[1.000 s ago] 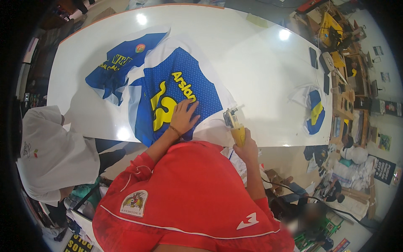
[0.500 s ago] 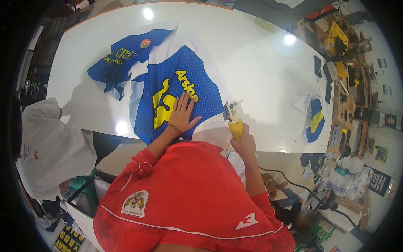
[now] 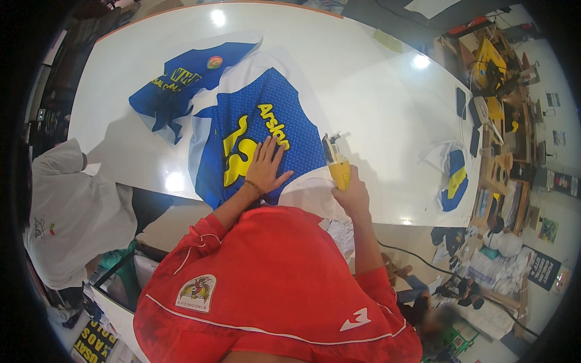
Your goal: The person places a blue and yellow sports jersey on a white table and uses a yellow electric rotary cutter to trim the white fabric around the jersey's outline. They repeatedly reposition the jersey and cut along its edges to separate the printed design from the surrounding material.
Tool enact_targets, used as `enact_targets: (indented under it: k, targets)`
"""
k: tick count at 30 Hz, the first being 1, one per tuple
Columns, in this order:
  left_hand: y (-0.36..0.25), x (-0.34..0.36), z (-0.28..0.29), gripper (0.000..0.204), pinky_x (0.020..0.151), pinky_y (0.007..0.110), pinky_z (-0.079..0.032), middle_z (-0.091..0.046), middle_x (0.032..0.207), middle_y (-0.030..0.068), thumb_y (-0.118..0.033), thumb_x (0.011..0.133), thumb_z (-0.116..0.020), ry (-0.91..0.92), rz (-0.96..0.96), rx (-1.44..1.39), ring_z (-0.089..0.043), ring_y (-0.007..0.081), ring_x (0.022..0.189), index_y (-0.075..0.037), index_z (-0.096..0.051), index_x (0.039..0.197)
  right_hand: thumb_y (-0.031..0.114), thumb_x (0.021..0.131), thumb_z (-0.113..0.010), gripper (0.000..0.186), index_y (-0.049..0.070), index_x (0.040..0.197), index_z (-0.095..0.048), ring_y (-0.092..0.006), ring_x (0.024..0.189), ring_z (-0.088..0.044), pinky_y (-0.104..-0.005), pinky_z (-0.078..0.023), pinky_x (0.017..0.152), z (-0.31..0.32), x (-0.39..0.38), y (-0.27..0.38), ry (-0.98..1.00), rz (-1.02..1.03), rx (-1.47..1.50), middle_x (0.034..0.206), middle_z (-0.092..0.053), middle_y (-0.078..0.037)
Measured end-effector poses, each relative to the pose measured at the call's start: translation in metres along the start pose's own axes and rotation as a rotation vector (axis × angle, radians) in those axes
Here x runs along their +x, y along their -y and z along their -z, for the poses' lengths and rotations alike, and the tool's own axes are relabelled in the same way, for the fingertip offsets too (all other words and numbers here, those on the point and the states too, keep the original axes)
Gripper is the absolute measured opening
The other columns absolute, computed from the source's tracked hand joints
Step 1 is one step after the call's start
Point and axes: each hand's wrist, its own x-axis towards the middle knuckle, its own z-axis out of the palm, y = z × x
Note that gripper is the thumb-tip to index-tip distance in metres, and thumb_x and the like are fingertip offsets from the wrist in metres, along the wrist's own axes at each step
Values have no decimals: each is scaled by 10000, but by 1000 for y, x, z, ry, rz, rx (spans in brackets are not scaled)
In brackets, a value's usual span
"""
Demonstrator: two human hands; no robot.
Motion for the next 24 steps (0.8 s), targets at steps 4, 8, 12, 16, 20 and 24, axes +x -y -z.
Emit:
enact_targets:
  k: [4,8,12,16,20,24]
  targets:
    - [0,1,0,845,1262,556,-199,-296,1647,273,-603,961,-581,-19,-5,-26,-232,419,1559,-10,-430,1545,243,757,-754,711,117,1392,-459,-485,996,-693,-553,-552,832,6,13,12,1,30,5,1047,-725,-260]
    - [0,0,0,845,1266,548,-196,-298,1650,264,-606,963,-573,-14,0,-27,-227,412,1563,-9,-430,1545,239,753,-761,698,100,1370,-466,-487,989,-694,-555,-551,836,9,26,23,-2,53,-7,1049,-723,-264]
    - [0,0,0,847,1269,546,-192,-292,1655,260,-607,964,-570,-13,5,-32,-220,411,1566,-13,-423,1550,237,750,-766,691,97,1358,-467,-485,993,-697,-551,-556,841,8,45,26,-7,81,-24,1051,-725,-267]
    - [0,-1,-1,860,1269,545,-189,-273,1665,259,-620,964,-562,2,8,-16,-216,412,1568,-21,-408,1562,250,746,-776,706,106,1362,-464,-476,1003,-702,-548,-564,856,11,67,30,2,74,-97,1067,-728,-261]
    - [-1,-1,-2,844,1250,617,-167,-239,1687,244,-640,961,-550,9,13,23,-183,442,1570,-96,-404,1590,268,738,-788,735,115,1378,-460,-472,1017,-702,-550,-564,876,14,84,38,-1,100,-101,1094,-728,-257]
    - [-6,-2,-1,791,1185,754,-136,-200,1713,208,-666,952,-540,71,31,65,-121,511,1563,-234,-419,1603,264,732,-789,767,128,1408,-454,-475,1032,-699,-540,-563,887,13,88,26,-6,132,-92,1114,-727,-253]
